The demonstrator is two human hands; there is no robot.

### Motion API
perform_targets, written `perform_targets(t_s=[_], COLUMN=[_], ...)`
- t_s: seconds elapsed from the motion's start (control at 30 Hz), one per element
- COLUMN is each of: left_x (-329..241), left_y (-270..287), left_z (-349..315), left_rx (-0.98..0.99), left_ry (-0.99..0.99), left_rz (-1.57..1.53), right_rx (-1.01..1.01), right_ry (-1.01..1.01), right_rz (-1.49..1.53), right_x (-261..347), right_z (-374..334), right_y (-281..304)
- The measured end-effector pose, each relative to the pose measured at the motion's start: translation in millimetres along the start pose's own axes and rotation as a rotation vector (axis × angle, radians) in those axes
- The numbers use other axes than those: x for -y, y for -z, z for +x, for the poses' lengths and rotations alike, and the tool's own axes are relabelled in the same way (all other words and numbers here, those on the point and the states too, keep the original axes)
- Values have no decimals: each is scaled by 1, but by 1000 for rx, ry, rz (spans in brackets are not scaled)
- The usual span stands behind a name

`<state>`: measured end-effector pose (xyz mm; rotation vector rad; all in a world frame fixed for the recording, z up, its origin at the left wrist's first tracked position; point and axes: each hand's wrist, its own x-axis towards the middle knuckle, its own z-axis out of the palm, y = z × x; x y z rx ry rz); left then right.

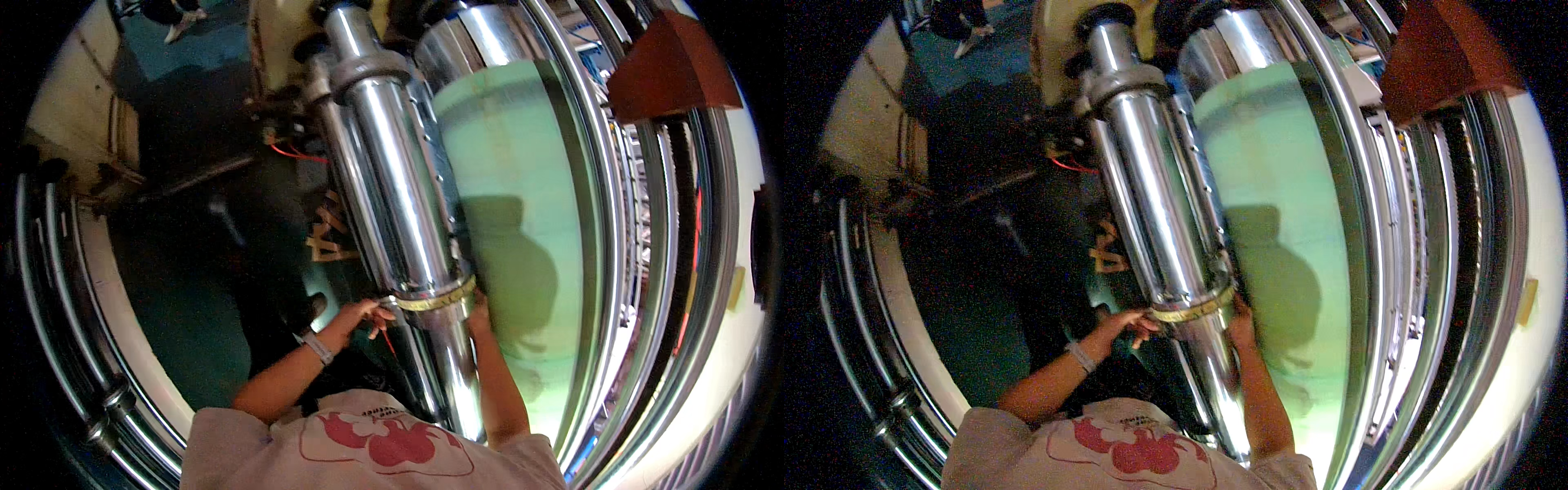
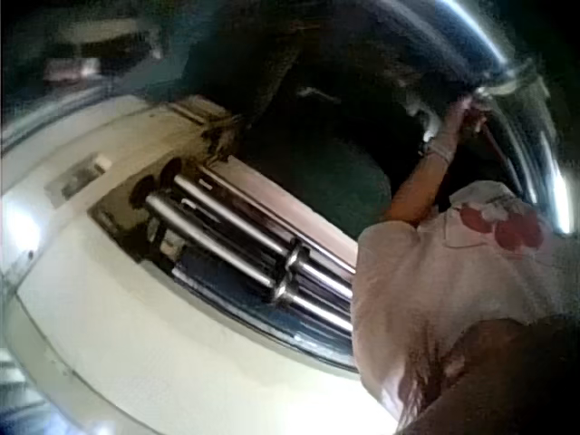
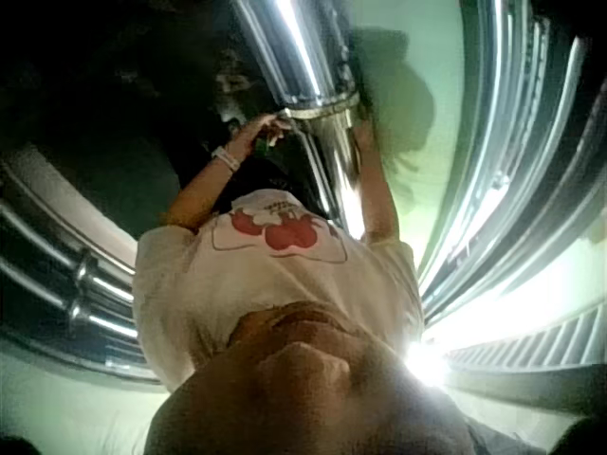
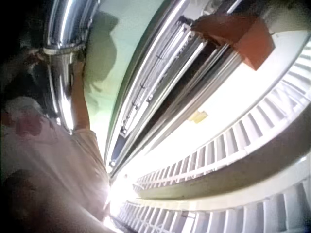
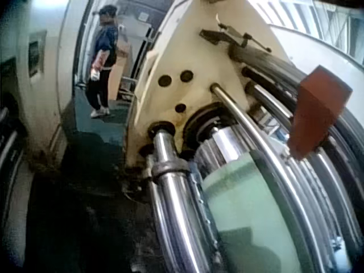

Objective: The person measures the length of several large, curved metal pipes using a tape measure and a pen. They mark specific points on the pipes and adjust the tape measure to ensure accurate readings. The person also uses a small green tool to assist with the measurements.

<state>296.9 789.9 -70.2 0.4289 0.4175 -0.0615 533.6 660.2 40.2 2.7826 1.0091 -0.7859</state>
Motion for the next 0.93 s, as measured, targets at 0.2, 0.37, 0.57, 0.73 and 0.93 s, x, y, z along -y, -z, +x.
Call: perform_targets(t_s=[0.2,0.37,0.57,0.73,0.93], left_x=[-7,-8,-32,-24,-53], left_y=[0,6,-6,-23,-38], left_z=[-9,1,8,12,-9], left_rx=[27,51,-42,32,87], left_ry=[-62,-60,6,-66,-32], left_rz=[1,-61,-104,-140,48], right_rx=[-162,-90,-79,-150,318], right_ry=[46,-68,-10,-11,-374], right_rz=[295,222,1027,720,1318], right_x=[-63,-43,-11,-36,-173], right_z=[20,21,28,13,1], right_y=[-38,-20,9,37,-30])
